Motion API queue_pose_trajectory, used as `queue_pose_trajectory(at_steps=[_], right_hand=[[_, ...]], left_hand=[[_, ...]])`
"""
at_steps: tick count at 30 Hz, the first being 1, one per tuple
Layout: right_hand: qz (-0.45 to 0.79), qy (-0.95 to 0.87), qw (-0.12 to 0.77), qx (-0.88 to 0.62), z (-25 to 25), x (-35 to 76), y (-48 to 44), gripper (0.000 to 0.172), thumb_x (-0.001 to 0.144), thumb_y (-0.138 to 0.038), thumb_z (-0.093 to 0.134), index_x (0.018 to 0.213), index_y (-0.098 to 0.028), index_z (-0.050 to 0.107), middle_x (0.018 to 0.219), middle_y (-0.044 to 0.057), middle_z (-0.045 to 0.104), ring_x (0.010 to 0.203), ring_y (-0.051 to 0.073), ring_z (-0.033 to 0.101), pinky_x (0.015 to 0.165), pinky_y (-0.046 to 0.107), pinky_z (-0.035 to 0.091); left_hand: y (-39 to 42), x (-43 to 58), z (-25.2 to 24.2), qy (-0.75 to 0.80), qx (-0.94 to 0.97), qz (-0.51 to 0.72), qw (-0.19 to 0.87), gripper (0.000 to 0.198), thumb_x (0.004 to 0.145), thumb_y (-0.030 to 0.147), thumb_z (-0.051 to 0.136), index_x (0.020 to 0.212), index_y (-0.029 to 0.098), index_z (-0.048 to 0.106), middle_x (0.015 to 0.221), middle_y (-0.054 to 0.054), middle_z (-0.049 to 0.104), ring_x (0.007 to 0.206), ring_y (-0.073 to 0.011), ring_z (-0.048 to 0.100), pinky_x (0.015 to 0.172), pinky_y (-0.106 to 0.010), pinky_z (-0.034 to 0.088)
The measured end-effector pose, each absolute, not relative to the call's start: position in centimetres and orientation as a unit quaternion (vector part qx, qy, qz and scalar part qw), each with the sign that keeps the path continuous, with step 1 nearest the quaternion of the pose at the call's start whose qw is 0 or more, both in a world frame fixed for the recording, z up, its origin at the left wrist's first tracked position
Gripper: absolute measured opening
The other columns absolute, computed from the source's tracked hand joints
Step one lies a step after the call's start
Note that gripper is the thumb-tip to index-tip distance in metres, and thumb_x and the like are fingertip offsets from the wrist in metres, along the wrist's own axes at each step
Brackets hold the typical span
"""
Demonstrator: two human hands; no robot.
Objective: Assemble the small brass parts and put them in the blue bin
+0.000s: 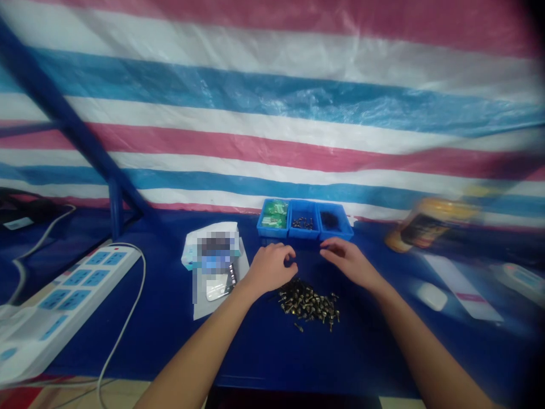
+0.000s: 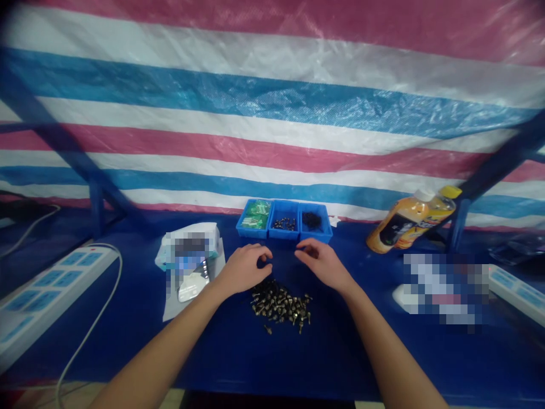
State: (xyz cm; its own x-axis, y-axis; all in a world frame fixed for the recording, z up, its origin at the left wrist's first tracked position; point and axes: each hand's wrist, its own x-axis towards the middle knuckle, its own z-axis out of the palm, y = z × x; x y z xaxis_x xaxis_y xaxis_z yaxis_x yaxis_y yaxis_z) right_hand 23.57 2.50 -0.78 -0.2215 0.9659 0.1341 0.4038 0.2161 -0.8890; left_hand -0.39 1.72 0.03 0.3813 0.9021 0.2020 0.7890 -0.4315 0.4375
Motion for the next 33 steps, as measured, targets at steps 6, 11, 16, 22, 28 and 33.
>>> queue_pose_trajectory(at_steps=[6, 11, 16, 22, 28, 33], right_hand=[[0.33, -0.821, 0.171, -0.433, 0.0, 23.5, 1.3, 0.024, 0.081, -0.04, 0.069, 0.099, -0.026, 0.075, 0.085, 0.002, 0.065, 0.073, 0.017, 0.059, 0.066, 0.028, 0.044], [0.307, -0.84, 0.151, -0.421, -0.2, 23.0, 1.3, 0.019, 0.082, -0.036, 0.068, 0.097, -0.028, 0.076, 0.088, 0.003, 0.066, 0.074, 0.016, 0.06, 0.066, 0.027, 0.044], [0.277, -0.849, 0.153, -0.422, -0.2, 22.9, 1.3, 0.014, 0.081, -0.03, 0.067, 0.091, -0.026, 0.075, 0.085, 0.002, 0.067, 0.073, 0.017, 0.06, 0.064, 0.026, 0.044], [0.196, -0.862, 0.165, -0.437, -0.6, 22.8, 1.6, 0.02, 0.083, -0.019, 0.058, 0.094, -0.024, 0.074, 0.087, 0.004, 0.068, 0.073, 0.018, 0.062, 0.067, 0.029, 0.045], [0.143, -0.87, 0.165, -0.442, -1.4, 22.8, 1.8, 0.033, 0.085, -0.014, 0.053, 0.11, -0.025, 0.07, 0.097, 0.006, 0.069, 0.09, 0.022, 0.064, 0.082, 0.033, 0.047], [0.111, -0.87, 0.157, -0.454, -1.6, 22.9, 1.8, 0.034, 0.087, -0.013, 0.05, 0.113, -0.023, 0.068, 0.102, 0.008, 0.067, 0.094, 0.022, 0.063, 0.086, 0.034, 0.048]], left_hand=[[1.6, -0.7, -0.4, 0.49, 0.844, 0.164, 0.145, 0.017, 0.08, 0.029, 0.062, 0.095, 0.027, 0.07, 0.096, -0.002, 0.067, 0.09, -0.024, 0.061, 0.081, -0.038, 0.045], [1.9, -0.7, -0.8, 0.473, 0.851, 0.168, 0.155, 0.014, 0.085, 0.026, 0.06, 0.092, 0.027, 0.071, 0.097, -0.002, 0.067, 0.093, -0.0226, 0.061, 0.084, -0.037, 0.044], [1.9, -0.5, -0.9, 0.465, 0.856, 0.169, 0.153, 0.013, 0.087, 0.025, 0.058, 0.09, 0.026, 0.071, 0.096, -0.002, 0.066, 0.092, -0.0217, 0.061, 0.082, -0.036, 0.044], [1.8, -0.2, -0.9, 0.47, 0.852, 0.177, 0.149, 0.014, 0.086, 0.022, 0.055, 0.088, 0.025, 0.069, 0.094, -0.001, 0.066, 0.091, -0.0214, 0.061, 0.08, -0.035, 0.044], [1.3, 0.3, -0.4, 0.488, 0.847, 0.17, 0.127, 0.015, 0.087, 0.032, 0.056, 0.087, 0.023, 0.069, 0.092, -0.003, 0.066, 0.09, -0.0229, 0.059, 0.084, -0.039, 0.042], [0.5, 0.4, 1.4, 0.627, 0.733, 0.261, -0.036, 0.036, 0.092, 0.049, 0.047, 0.086, 0.02, 0.066, 0.096, -0.01, 0.066, 0.105, -0.0337, 0.049, 0.098, -0.059, 0.026]])
